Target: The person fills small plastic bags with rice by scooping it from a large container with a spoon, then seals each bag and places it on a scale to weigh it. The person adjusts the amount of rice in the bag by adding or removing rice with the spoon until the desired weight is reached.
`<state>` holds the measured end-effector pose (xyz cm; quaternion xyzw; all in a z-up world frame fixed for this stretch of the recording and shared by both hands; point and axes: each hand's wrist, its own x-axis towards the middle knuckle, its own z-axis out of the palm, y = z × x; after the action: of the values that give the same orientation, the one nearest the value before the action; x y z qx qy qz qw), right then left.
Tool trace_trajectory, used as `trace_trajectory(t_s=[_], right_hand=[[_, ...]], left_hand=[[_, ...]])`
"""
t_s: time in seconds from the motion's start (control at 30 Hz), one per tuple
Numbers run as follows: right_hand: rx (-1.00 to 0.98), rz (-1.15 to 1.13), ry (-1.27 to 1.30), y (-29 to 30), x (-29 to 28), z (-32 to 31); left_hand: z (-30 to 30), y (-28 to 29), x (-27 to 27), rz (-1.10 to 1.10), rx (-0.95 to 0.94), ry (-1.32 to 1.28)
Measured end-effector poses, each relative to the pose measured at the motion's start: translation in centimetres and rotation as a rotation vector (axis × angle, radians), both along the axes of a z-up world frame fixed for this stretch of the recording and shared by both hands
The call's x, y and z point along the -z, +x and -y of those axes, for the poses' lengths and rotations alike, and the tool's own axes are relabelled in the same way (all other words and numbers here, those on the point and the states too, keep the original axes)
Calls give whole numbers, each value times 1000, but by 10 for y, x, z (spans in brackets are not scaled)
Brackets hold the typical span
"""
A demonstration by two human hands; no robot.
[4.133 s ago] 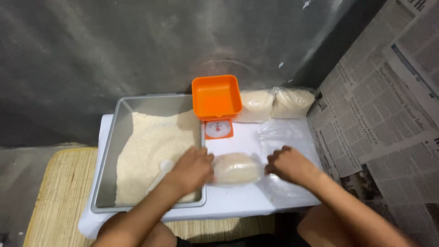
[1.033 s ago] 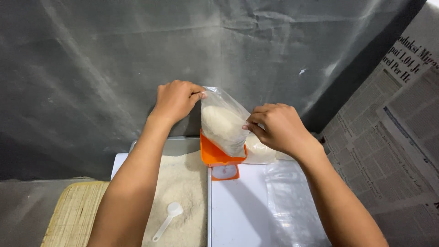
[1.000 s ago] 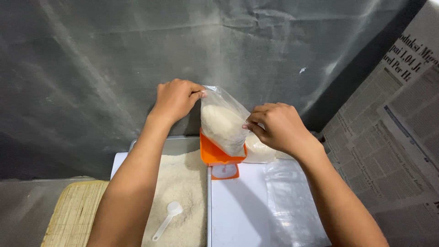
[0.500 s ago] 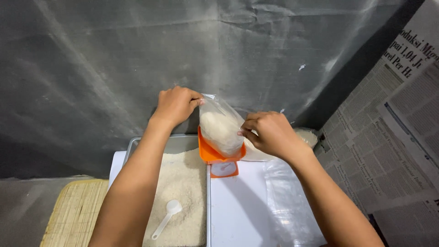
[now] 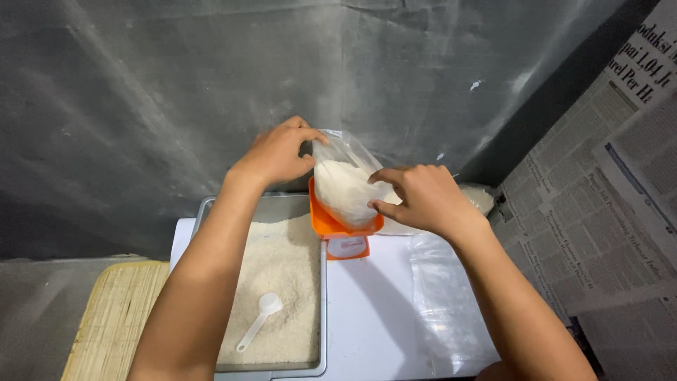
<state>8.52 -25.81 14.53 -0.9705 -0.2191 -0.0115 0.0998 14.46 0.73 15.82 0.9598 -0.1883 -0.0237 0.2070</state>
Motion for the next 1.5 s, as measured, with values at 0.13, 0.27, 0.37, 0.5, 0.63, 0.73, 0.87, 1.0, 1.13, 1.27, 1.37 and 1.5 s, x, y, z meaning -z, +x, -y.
trace_trajectory(t_s=[0.13,0.27,0.37,0.5,0.63,0.73,0.87,1.0,1.13,1.27,1.37,1.5], right_hand=[[12,0,3,1,-1,0],[11,1,-7,2,-2,1],[18,-8,-10,2,-3,0],[9,10,-39,19,22,7],[-4,62,-50,20,14,6],[-23,142,-117,21,-1,4],[-26,223,-76,10,-43,7],[-49,358,-40,-12,-80,22],[-25,374,-2,-43,-85,41],[-113,391,144,-68,-50,59],[-49,230,104,-85,-11,67],[-21,91,70,-97,55,78]], left_hand=[[0,-2,-2,-9,-6,-8],[1,1,-1,-14,-4,-9],[3,3,0,-16,2,2],[1,14,12,68,9,116],[-8,29,20,311,13,326],[-14,20,10,442,46,367],[-23,-3,-11,493,-61,136],[-26,-41,-49,543,-30,-45],[-16,-87,-65,549,39,-85],[-8,-116,-26,678,207,-96],[1,-132,14,508,233,-21],[10,-151,61,187,251,82]])
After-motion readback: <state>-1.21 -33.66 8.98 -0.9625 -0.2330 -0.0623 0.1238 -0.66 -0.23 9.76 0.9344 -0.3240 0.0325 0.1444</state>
